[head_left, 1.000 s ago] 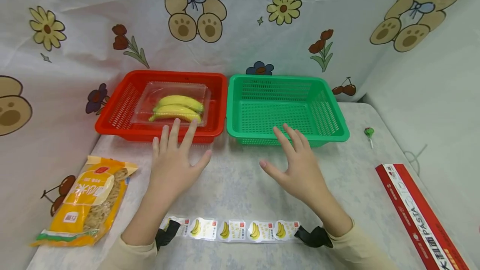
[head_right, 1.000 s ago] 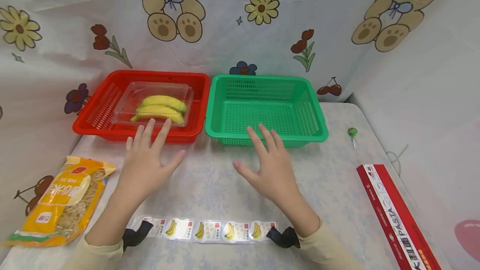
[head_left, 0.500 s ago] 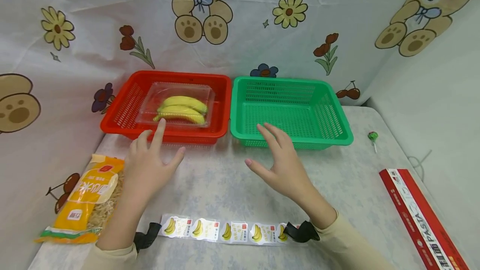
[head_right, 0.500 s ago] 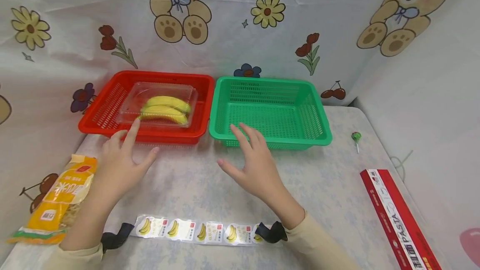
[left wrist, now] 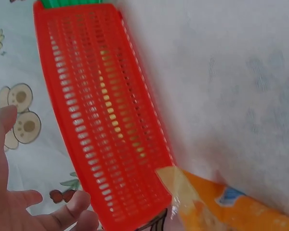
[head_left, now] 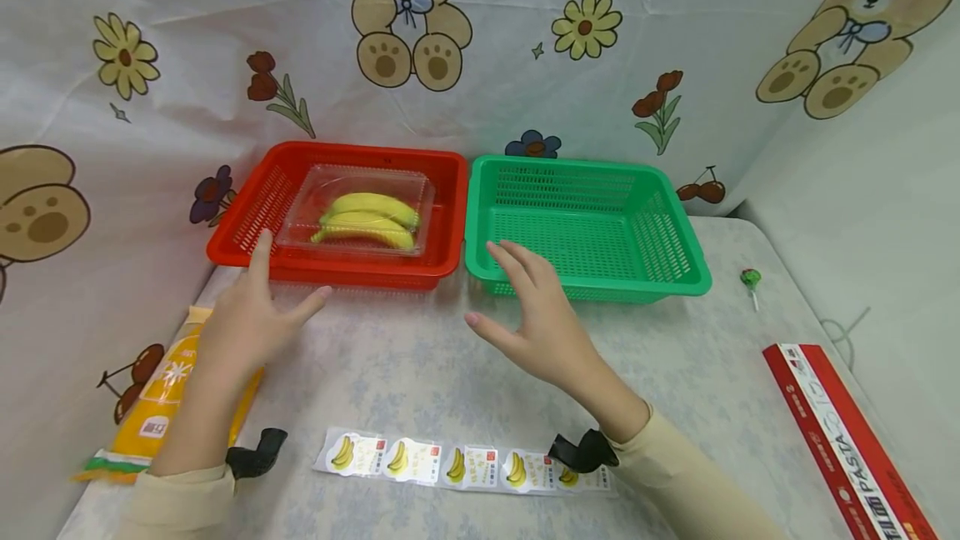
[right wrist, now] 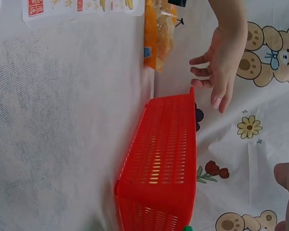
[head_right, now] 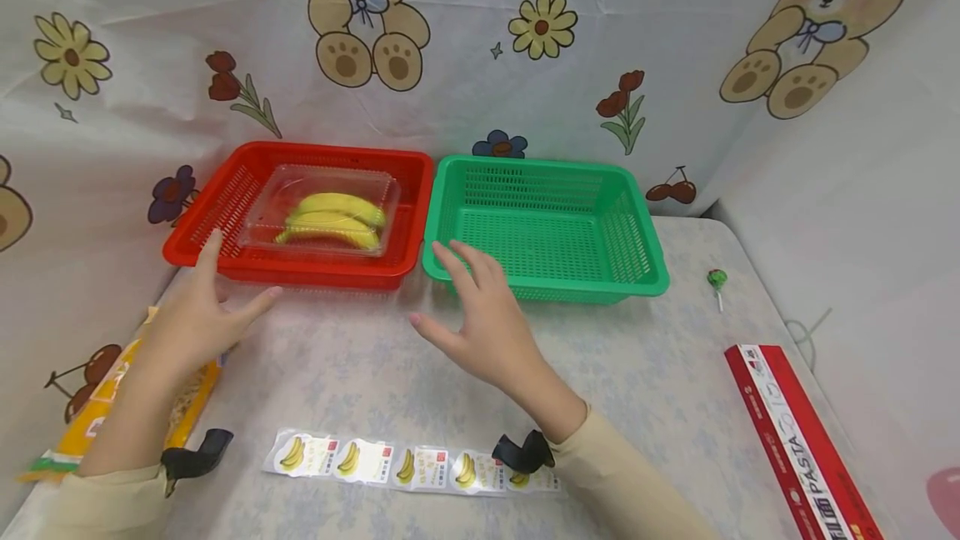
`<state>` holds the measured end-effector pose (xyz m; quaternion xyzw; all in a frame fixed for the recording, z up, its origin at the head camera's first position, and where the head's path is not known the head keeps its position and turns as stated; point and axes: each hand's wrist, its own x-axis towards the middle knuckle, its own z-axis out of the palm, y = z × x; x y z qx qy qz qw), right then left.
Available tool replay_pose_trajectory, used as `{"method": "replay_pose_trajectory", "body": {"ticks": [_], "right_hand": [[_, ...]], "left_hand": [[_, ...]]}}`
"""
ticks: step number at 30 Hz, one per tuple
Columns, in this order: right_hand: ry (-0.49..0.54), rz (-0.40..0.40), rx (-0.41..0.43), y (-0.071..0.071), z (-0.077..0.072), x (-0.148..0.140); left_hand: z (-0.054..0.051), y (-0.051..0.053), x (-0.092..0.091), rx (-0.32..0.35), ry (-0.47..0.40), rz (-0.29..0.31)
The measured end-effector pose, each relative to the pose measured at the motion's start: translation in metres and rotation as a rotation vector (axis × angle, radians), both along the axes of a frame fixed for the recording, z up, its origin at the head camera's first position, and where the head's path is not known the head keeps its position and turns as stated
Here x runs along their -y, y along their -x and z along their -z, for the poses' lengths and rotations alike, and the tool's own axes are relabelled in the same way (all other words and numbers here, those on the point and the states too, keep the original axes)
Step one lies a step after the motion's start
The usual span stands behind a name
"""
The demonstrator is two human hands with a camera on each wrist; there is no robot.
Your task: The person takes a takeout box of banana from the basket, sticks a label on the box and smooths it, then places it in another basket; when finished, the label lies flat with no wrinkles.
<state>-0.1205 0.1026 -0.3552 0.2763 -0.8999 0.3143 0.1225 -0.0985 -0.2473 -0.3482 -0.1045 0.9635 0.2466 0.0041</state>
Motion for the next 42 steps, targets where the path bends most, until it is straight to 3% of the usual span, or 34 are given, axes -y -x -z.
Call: {"method": "replay_pose_trajectory", "body": {"ticks": [7,14,20,32,42], "right_hand": [[0.008,-0.035,-0.003,0.004,-0.002,0.010],[0.023,-0.055,-0.010,0.005,-0.005,0.019],[0.038,-0.074,-0.020,0.008,-0.005,0.024],[0.037,-0.082,0.026,0.015,-0.007,0.038],[0.052,-0.070,0.087,0.040,-0.017,0.059]], "left_hand": [[0.004,0.011,0.023,0.030,-0.090,-0.015],[0.008,0.023,0.044,0.073,-0.119,-0.078],[0.011,0.037,0.057,0.128,-0.157,-0.079],[0.023,0.055,0.072,0.205,-0.187,-0.097],[0.026,0.061,0.075,0.246,-0.202,-0.066]]}}
